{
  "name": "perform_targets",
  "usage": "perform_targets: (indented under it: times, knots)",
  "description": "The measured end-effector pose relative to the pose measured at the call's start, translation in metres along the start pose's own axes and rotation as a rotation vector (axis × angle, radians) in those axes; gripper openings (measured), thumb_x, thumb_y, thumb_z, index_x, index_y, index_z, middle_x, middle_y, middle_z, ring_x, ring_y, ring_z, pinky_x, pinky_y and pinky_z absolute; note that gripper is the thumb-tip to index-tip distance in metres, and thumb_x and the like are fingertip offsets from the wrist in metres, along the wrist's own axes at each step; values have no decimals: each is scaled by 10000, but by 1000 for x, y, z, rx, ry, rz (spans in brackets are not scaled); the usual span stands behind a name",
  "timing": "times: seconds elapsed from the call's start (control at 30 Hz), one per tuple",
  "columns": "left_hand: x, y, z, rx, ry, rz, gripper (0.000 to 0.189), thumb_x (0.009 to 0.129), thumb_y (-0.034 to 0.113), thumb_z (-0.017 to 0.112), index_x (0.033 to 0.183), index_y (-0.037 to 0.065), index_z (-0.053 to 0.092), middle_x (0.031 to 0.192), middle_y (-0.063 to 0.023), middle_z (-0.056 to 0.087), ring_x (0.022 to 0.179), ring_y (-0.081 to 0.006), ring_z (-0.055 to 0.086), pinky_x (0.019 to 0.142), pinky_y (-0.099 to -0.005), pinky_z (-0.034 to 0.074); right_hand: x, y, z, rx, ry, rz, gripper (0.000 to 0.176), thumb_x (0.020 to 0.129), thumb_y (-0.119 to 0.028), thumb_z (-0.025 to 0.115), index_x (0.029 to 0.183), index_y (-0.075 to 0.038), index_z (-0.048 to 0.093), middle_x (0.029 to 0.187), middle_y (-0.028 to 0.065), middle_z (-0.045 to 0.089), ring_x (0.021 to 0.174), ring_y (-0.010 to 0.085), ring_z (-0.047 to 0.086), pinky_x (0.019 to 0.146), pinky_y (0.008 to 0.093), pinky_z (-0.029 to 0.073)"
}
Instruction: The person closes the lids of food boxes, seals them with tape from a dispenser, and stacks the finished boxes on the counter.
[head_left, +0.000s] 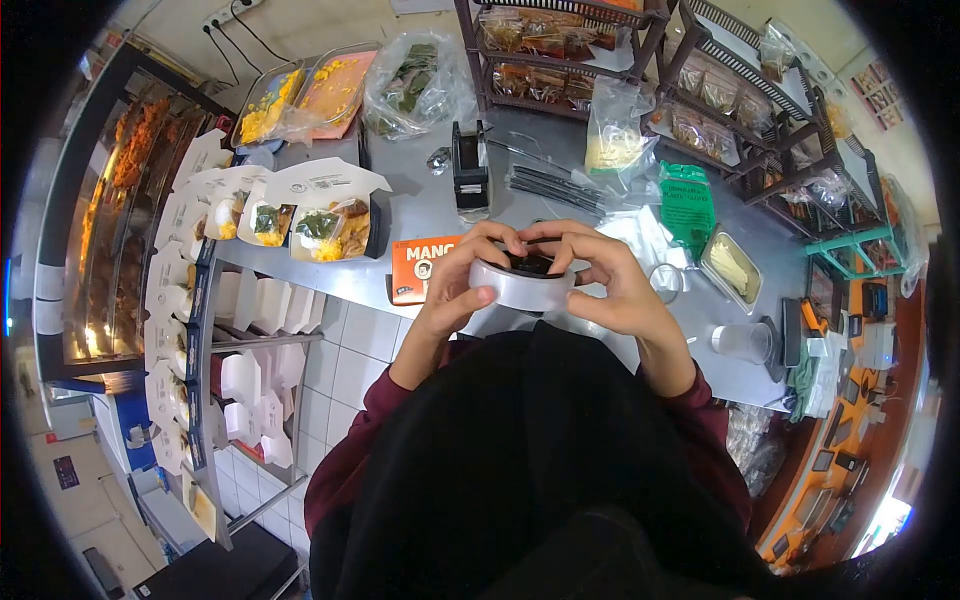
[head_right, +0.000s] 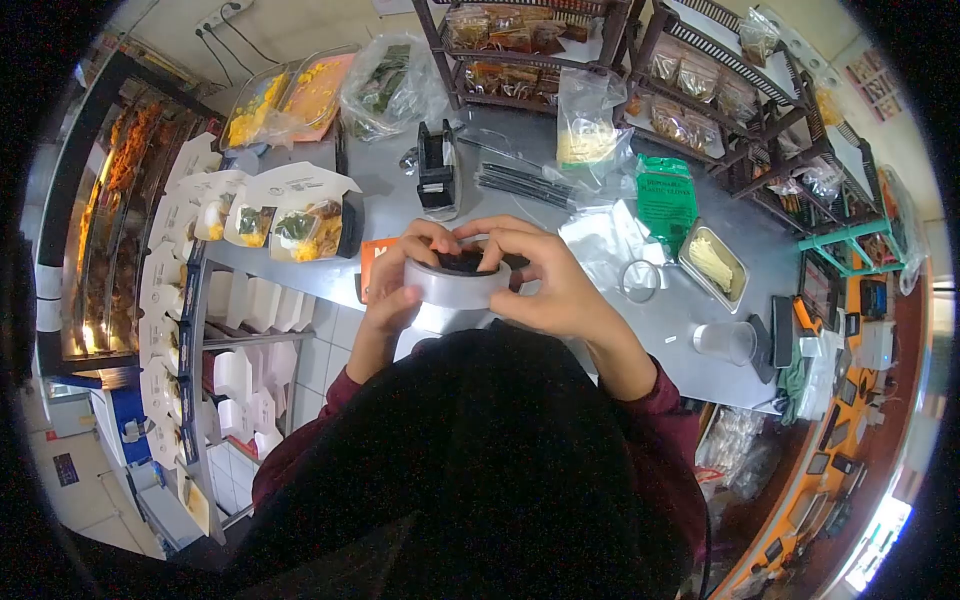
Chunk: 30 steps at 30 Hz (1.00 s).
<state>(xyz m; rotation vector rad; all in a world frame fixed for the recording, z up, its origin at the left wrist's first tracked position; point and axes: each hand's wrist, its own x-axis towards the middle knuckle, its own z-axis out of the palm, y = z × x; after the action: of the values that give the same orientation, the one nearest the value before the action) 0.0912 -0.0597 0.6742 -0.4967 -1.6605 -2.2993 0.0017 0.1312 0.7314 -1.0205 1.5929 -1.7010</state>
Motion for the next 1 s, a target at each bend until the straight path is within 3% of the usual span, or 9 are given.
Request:
perform_targets:
  times: [0.4, 0.53, 0.63, 0.73, 0.77, 0.87, 1.0]
  knots:
    - [-9, -3, -3, -40, 3, -68, 388, 737, 343, 641, 871, -17, 582, 1028, -143, 460, 999, -235, 451, 908, -337, 333, -15, 15, 7, 120, 2, 0, 154, 687, 30, 572, 826, -27, 537, 1203, 117, 525, 1076, 197, 536, 741, 287, 504]
    - [-14, -6, -3, -94, 24, -162, 336, 759, 316, 638, 861, 2, 578, 1008, -130, 466, 981, -234, 460, 889, -342, 343, -22, 22, 13, 184, 42, 108, 161, 698, 36, 573, 839, -27, 527, 1206, 114, 524, 1071, 181, 539, 754, 271, 488]
    - [-5, 5, -9, 422, -120, -157, 267, 770, 258, 668, 840, 20, 570, 931, -105, 507, 904, -234, 501, 814, -333, 383, -28, 40, 19, 221, 90, 163, 156, 717, 38, 583, 845, -27, 519, 1214, 113, 517, 1061, 167, 543, 765, 268, 478]
    - [1, 32, 9, 787, -109, -322, 233, 756, 176, 694, 845, 14, 552, 868, -92, 538, 866, -223, 522, 764, -323, 397, -34, 60, 29, 253, 117, 158, 144, 741, 31, 593, 844, -25, 509, 1204, 110, 514, 1049, 158, 548, 767, 262, 472]
    - [0, 26, 14, 841, -96, -219, 230, 721, 101, 723, 821, 3, 540, 821, -92, 539, 800, -222, 529, 707, -301, 409, -35, 60, 33, 248, 133, 168, 139, 748, 26, 596, 842, -24, 506, 1197, 108, 515, 1044, 157, 550, 767, 260, 471]
    - [-4, 8, 21, 768, 20, -174, 236, 727, 166, 733, 787, 23, 556, 806, -84, 544, 786, -236, 532, 672, -317, 419, -36, 65, 35, 202, 169, 130, 134, 759, 14, 597, 834, -23, 492, 1179, 99, 515, 1031, 152, 553, 759, 251, 468]
    - [-6, -3, 24, 648, 86, -164, 204, 697, 89, 748, 732, 29, 556, 802, -68, 539, 790, -191, 528, 675, -293, 414, -38, 62, 34, 186, 200, 191, 136, 757, 1, 601, 811, -21, 478, 1173, 95, 516, 1004, 147, 555, 755, 250, 468]
